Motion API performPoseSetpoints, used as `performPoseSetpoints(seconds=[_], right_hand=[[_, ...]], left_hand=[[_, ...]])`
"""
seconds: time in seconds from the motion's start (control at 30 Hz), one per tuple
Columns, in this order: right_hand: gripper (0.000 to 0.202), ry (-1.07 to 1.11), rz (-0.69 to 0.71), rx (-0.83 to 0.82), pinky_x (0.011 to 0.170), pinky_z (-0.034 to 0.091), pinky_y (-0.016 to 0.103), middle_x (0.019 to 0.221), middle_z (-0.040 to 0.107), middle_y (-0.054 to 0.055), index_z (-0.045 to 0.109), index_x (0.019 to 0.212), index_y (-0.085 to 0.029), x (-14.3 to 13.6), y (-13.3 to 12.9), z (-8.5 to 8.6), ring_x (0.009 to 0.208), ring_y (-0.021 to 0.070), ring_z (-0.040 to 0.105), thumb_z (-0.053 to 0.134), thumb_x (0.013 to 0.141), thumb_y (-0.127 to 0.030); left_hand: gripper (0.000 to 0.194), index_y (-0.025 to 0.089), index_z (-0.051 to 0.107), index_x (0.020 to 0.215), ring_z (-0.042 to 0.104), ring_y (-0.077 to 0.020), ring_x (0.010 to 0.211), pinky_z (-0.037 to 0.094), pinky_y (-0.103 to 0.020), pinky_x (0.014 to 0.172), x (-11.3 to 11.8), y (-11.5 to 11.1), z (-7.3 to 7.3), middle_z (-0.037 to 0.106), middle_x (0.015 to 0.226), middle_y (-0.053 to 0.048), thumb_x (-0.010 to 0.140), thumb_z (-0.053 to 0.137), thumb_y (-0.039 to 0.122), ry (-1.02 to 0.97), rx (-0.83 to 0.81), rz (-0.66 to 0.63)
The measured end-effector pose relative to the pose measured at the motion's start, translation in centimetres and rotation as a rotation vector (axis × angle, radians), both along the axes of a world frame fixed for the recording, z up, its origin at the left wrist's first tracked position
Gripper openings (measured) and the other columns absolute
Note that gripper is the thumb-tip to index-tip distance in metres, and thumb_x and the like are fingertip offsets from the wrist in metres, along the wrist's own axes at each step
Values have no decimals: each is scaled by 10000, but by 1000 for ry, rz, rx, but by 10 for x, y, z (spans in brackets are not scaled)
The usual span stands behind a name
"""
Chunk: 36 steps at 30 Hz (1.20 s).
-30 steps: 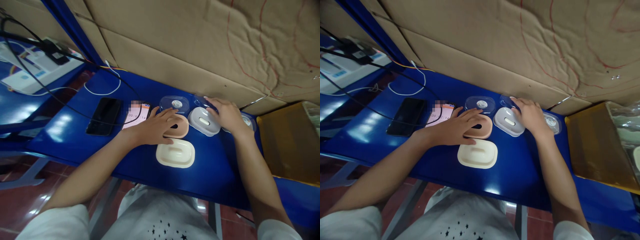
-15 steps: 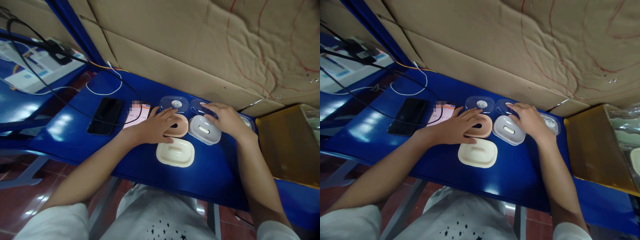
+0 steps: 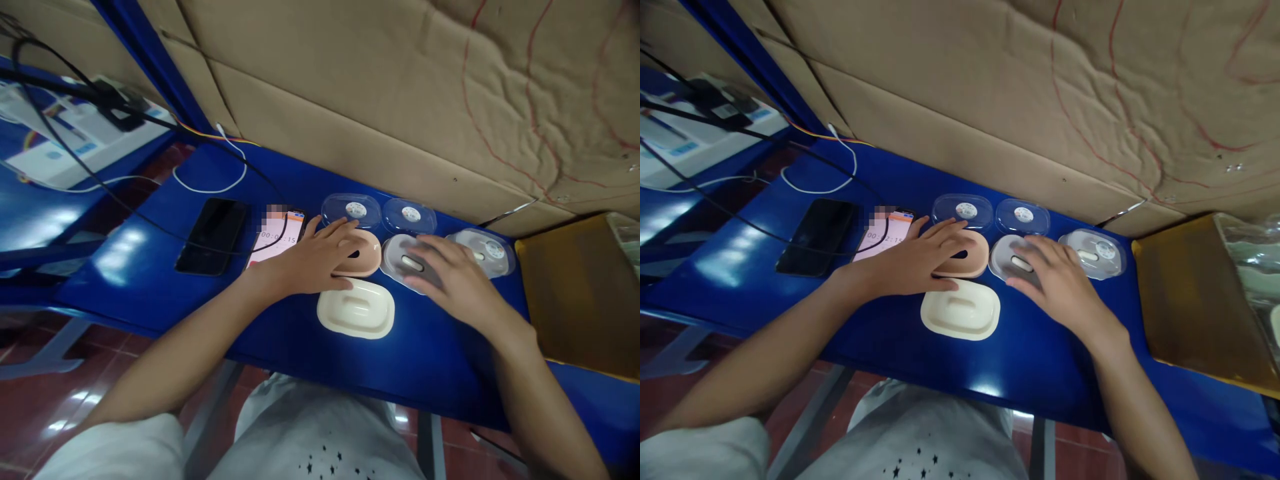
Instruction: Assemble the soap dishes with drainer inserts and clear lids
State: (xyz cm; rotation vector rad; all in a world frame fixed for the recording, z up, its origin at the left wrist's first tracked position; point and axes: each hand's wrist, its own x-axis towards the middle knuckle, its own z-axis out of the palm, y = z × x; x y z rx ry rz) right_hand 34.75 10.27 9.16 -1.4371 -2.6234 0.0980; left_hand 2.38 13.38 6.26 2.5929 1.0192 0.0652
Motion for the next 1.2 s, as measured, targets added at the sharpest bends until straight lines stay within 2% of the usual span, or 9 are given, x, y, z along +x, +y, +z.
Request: performPoseSetpoints(seconds=[0.1, 0.23, 0.3, 0.47, 0.6, 0.73, 0.87, 1.0, 1.2], right_hand=[[545, -29, -10, 20, 1233, 422, 666, 1655, 539, 166, 597, 1532, -241, -1, -28, -21, 1551, 420, 480, 596, 1077, -540], [560, -6, -10, 10, 1266, 395, 659, 1648, 568, 111, 468, 1647, -312, 15, -53, -37, 1617, 363, 402, 572, 1110, -429], [561, -13, 14, -51, 1264, 396, 664, 1650, 574, 72, 438, 1663, -359, 27, -65, -30, 1597, 343, 442, 563, 1118, -411], [561, 1, 23, -223, 1236, 461, 624, 1671, 550, 24, 423, 1669, -409, 45, -83, 5, 1551, 319, 512, 551, 1123, -409], [556, 67, -4, -148, 1252, 450, 585, 1649, 576, 45, 435, 1670, -382, 41, -67, 10, 1528, 313, 542, 541, 1124, -393], [496, -4, 2, -57, 1258, 395, 657, 1609, 617, 70, 515, 1623, -351, 30, -34, -10, 1510, 335, 557, 514, 1129, -398], [480, -61, 30, -37, 1252, 388, 654, 1619, 607, 78, 540, 1610, -314, 18, -13, -24, 1532, 327, 527, 465, 1136, -328], [507, -61, 30, 10, 1263, 358, 652, 1629, 595, 96, 505, 1638, -308, 11, -10, -30, 1541, 329, 510, 450, 1134, -306], [570, -1, 24, 2, 1281, 317, 659, 1697, 508, 123, 365, 1711, -318, 3, -24, -41, 1592, 331, 438, 414, 1145, -283]], left_hand=[[777, 206, 476, 1600, 196, -420, 1691, 168, -740, 1301, 3, -3, 2, 243, 1804, -232, 945, 827, 433, 13, 21, 18], [780, 208, 482, 1603, 197, -424, 1690, 169, -738, 1304, 5, -5, 5, 236, 1805, -235, 941, 832, 424, 31, 20, 27], [785, 208, 477, 1608, 188, -424, 1693, 169, -734, 1307, 6, -5, 7, 236, 1804, -238, 943, 832, 426, 36, 7, 27], [781, 215, 475, 1604, 190, -419, 1693, 151, -733, 1310, 5, -5, 8, 242, 1801, -245, 943, 837, 421, 28, 4, 39], [770, 227, 464, 1608, 191, -412, 1694, 159, -724, 1312, 4, -5, 7, 256, 1803, -225, 952, 822, 413, 10, 1, 41], [780, 214, 459, 1615, 206, -414, 1690, 168, -734, 1306, 2, -4, 6, 250, 1804, -227, 948, 819, 403, 22, 8, 49], [768, 223, 480, 1602, 228, -413, 1684, 172, -735, 1307, -1, -1, 5, 261, 1803, -214, 936, 823, 392, 32, 30, 61], [781, 222, 482, 1606, 241, -417, 1679, 167, -725, 1313, -2, -1, 4, 293, 1794, -207, 921, 826, 366, 30, 35, 62], [772, 211, 465, 1621, 230, -405, 1684, 182, -725, 1309, -3, -2, 3, 288, 1792, -221, 949, 810, 366, 53, 57, 51]])
